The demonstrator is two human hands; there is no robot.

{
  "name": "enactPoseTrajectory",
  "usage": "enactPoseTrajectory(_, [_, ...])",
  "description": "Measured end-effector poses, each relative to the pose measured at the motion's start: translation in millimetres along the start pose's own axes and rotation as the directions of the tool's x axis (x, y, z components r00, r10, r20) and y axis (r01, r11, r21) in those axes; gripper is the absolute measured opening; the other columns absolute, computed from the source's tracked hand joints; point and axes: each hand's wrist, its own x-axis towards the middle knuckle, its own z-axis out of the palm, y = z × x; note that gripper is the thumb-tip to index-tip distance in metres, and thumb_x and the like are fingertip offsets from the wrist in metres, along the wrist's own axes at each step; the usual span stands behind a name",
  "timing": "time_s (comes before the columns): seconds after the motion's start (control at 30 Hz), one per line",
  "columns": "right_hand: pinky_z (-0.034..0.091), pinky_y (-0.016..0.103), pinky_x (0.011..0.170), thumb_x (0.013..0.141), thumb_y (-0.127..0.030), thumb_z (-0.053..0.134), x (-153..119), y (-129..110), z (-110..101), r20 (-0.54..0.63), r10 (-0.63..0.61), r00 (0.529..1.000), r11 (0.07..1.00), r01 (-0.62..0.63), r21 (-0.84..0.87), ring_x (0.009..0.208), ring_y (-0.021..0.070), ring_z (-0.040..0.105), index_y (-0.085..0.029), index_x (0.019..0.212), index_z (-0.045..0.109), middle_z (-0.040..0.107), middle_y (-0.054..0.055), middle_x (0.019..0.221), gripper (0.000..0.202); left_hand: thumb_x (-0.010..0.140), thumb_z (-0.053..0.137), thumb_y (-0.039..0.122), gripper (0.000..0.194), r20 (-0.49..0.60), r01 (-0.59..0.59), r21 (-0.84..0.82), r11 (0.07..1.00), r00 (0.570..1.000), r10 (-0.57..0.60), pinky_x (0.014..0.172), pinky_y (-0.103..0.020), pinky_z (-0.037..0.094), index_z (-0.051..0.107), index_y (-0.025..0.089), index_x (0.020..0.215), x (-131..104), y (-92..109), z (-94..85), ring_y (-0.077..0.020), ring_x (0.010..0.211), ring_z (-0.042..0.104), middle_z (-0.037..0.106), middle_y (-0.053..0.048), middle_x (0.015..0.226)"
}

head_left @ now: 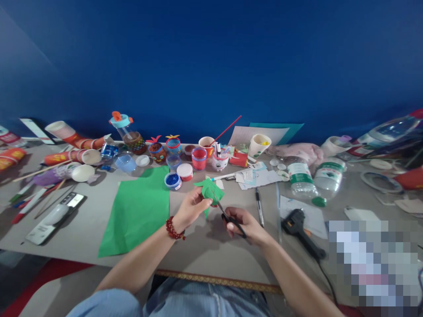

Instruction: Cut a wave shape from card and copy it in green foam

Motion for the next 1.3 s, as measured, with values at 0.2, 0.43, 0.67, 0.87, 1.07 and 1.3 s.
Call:
enactPoseTrajectory(0.2, [0.029, 0.020, 0.047, 0.070, -0.059, 0.068, -0.7, 0.4, -0.8, 0.010, 0.010, 1.000, 1.000, -0.010, -0.015, 0.049, 0.0092, 0.047, -0.016, 0.073, 0.047, 0.056, -0.001, 0.055, 0.048, 0.074, 0.066, 0.031, 0.020, 0.009, 0.002, -0.020, 1.000, 1.000, -0.002, 0.067, -0.028, 0.046, 0.060, 0.014, 0.081, 1.0, -0.1, 0.0, -0.0149, 0.067, 0.059, 0.063, -0.004, 0.076])
enactPoseTrajectory(0.43, [0.030, 0.020, 0.047, 0.067, -0.061, 0.069, -2.2, -4.7, 1.4, 0.005, 0.022, 1.000, 1.000, -0.022, -0.006, 0.049, 0.0091, 0.047, -0.016, 0.071, 0.045, 0.055, -0.001, 0.055, 0.051, 0.073, 0.067, 0.033, 0.022, -0.001, 0.030, -0.005, 1.000, 1.000, -0.030, 0.067, -0.027, 0.046, 0.059, 0.014, 0.080, 0.2, 1.4, 0.4, -0.0154, 0.067, 0.059, 0.063, -0.004, 0.074])
enactPoseTrajectory(0.67, [0.029, 0.019, 0.046, 0.067, -0.060, 0.069, -1.4, -0.8, 0.8, 0.008, 0.022, 1.000, 1.000, -0.022, -0.001, 0.049, 0.0085, 0.045, -0.017, 0.071, 0.044, 0.054, -0.002, 0.055, 0.050, 0.074, 0.066, 0.032, 0.020, 0.000, 0.012, -0.008, 1.000, 1.000, -0.012, 0.065, -0.026, 0.046, 0.060, 0.014, 0.079, 0.8, 4.1, 1.6, -0.0144, 0.066, 0.059, 0.063, -0.003, 0.074])
enactPoseTrajectory(0.87, [0.029, 0.020, 0.045, 0.066, -0.062, 0.069, -0.5, 0.6, 0.6, 0.000, 0.036, 0.999, 0.999, -0.036, -0.002, 0.046, 0.0083, 0.044, -0.018, 0.071, 0.044, 0.052, -0.003, 0.053, 0.052, 0.072, 0.068, 0.033, 0.021, -0.010, 0.022, -0.022, 1.000, 1.000, -0.022, 0.066, -0.027, 0.047, 0.061, 0.014, 0.080, 1.4, 4.1, 2.0, -0.0146, 0.066, 0.060, 0.064, -0.003, 0.075])
enactPoseTrajectory(1.07, [0.029, 0.019, 0.045, 0.068, -0.060, 0.069, -0.1, 3.7, 0.6, 0.010, 0.010, 1.000, 1.000, -0.010, 0.026, 0.046, 0.0077, 0.044, -0.017, 0.071, 0.043, 0.051, -0.003, 0.054, 0.050, 0.072, 0.068, 0.032, 0.020, 0.000, 0.014, -0.034, 0.999, 1.000, -0.014, 0.068, -0.028, 0.048, 0.061, 0.014, 0.078, 1.6, 6.8, 2.6, -0.0146, 0.067, 0.060, 0.063, -0.003, 0.075])
enactPoseTrajectory(1.3, [0.029, 0.019, 0.044, 0.066, -0.062, 0.069, 0.0, 3.8, -0.1, 0.013, 0.019, 1.000, 1.000, -0.019, 0.008, 0.045, 0.0076, 0.043, -0.018, 0.070, 0.042, 0.051, -0.004, 0.054, 0.052, 0.074, 0.067, 0.031, 0.020, 0.011, 0.006, -0.054, 0.999, 1.000, -0.006, 0.069, -0.028, 0.048, 0.062, 0.014, 0.081, 1.2, 2.3, 0.1, -0.0146, 0.069, 0.060, 0.063, -0.004, 0.079])
